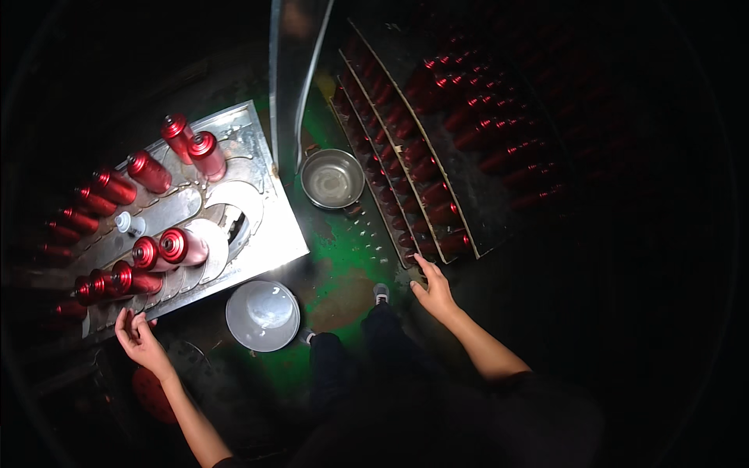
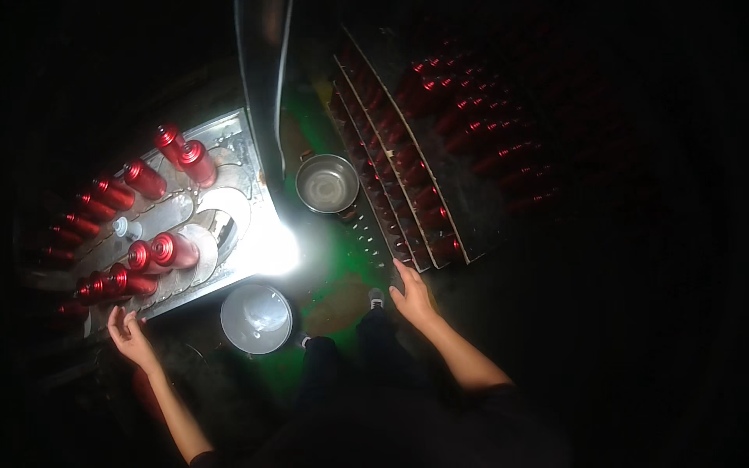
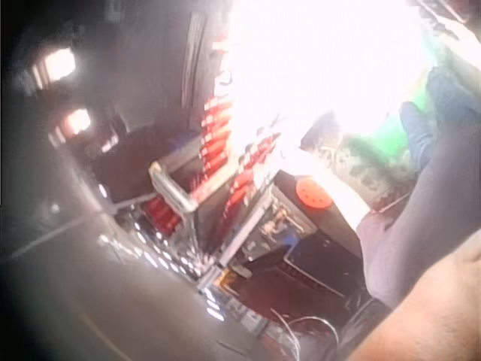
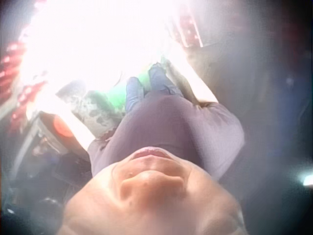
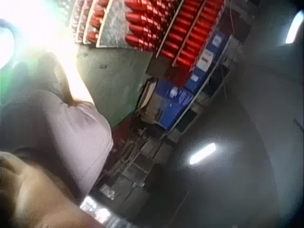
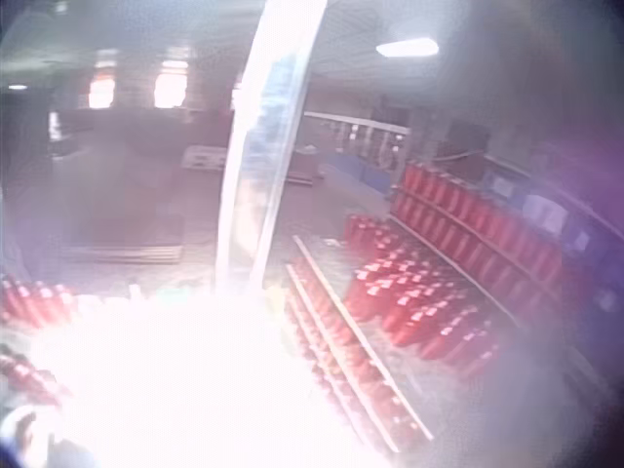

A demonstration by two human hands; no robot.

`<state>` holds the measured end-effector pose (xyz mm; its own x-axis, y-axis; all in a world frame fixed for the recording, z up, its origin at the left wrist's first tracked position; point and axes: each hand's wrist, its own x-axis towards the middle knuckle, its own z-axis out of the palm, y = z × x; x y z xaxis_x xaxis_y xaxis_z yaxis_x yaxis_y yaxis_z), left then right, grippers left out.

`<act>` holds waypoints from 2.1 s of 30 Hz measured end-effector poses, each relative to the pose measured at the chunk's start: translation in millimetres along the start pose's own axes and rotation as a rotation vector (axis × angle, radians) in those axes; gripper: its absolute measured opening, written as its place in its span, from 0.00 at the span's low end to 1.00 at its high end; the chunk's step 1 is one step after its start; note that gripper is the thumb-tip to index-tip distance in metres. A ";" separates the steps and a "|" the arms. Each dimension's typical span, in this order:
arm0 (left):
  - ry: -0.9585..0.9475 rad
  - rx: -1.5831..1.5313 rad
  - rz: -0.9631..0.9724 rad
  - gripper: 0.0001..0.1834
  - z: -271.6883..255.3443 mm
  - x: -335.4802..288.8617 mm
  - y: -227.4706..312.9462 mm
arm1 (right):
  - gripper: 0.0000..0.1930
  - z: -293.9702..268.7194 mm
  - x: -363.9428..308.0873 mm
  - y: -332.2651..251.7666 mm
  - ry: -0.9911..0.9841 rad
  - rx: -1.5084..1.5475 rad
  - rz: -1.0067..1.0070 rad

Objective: The person repeatedly picks up red cylindrical cans from a rack and places them upright on a metal tray. The person handles the cans one at a time, moving them from the rack to the tray in a repetitive sequence.

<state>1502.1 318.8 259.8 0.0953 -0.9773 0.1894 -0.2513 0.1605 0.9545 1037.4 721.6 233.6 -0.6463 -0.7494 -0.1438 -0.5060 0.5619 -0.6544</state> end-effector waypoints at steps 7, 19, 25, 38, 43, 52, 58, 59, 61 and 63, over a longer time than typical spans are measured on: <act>-0.923 0.034 0.030 0.17 294.2 -205.7 135.7 | 0.36 -118.0 69.6 153.3 0.541 -0.017 0.048; -1.147 0.040 0.704 0.46 805.1 -370.2 229.5 | 0.37 -315.2 174.3 458.9 0.771 -0.317 0.359; -1.045 0.434 0.675 0.48 910.5 -402.7 193.7 | 0.34 -311.1 164.2 462.6 0.895 -0.226 0.276; -0.858 0.023 0.661 0.36 836.9 -413.1 210.0 | 0.26 -338.7 105.1 436.0 0.910 -0.165 0.237; -0.885 0.102 0.501 0.36 678.0 -377.6 241.5 | 0.26 -368.4 79.4 375.5 0.669 0.168 0.167; -0.594 -0.286 -0.236 0.33 424.9 -322.8 223.2 | 0.27 -291.7 150.7 204.8 0.107 1.335 0.057; -0.409 -0.735 -0.678 0.30 271.0 -295.0 151.7 | 0.27 -181.1 209.9 127.5 -0.509 1.807 0.339; -0.281 -0.836 -0.833 0.24 251.1 -299.1 140.3 | 0.27 -162.9 211.7 96.4 -0.513 1.812 0.374; -0.269 -1.176 -0.920 0.25 217.2 -290.5 117.1 | 0.27 -119.2 241.5 79.7 -0.694 1.898 0.263; -0.142 -1.154 -0.904 0.26 183.1 -285.5 109.2 | 0.32 -92.2 263.6 58.0 -0.964 2.180 0.629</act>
<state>1271.1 589.9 267.8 -0.3121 -0.7975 -0.5164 0.7376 -0.5459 0.3973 785.0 588.8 226.2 0.2046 -0.9409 -0.2698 0.9726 0.1643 0.1646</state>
